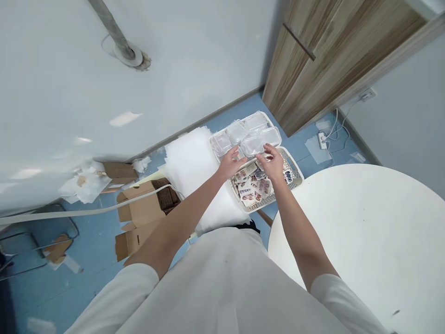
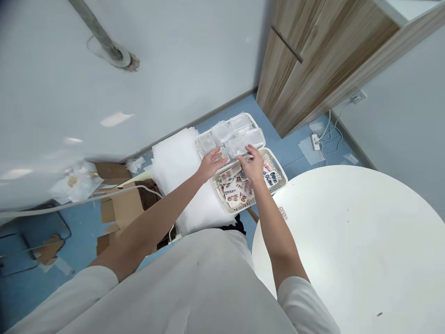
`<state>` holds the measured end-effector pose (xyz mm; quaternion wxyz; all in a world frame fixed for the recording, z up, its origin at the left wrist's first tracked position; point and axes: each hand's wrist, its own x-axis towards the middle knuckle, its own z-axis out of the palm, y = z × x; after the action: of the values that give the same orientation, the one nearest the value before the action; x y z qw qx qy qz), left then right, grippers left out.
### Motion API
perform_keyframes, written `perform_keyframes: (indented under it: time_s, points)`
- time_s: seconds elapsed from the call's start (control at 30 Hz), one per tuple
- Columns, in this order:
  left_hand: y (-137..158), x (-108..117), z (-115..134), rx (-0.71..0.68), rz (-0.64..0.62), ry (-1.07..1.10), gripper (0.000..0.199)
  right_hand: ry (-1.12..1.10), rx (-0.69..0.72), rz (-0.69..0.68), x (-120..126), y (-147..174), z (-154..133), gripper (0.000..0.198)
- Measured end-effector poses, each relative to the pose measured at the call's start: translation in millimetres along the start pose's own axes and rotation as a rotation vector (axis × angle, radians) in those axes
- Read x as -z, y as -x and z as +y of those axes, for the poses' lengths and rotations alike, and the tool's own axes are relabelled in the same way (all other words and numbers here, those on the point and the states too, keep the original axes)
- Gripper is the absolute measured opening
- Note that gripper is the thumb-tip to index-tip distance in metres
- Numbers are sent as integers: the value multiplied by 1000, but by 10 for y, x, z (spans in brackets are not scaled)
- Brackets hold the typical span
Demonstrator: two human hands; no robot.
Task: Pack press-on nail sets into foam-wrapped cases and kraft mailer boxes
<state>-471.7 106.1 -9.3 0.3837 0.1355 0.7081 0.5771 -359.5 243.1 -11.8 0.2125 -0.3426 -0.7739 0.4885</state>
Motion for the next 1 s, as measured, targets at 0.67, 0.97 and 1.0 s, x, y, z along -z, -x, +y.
perform_keyframes:
  time_s: [0.67, 0.97, 1.0]
  points:
    - [-405, -227, 30, 61, 148, -6, 53, 187, 68, -29, -229, -367, 184, 67]
    - [147, -171, 105, -130, 164, 16, 43, -30, -33, 130, -124, 240, -186, 43]
    - [253, -151, 102, -150, 148, 12, 42, -70, -70, 138, -105, 370, -234, 42]
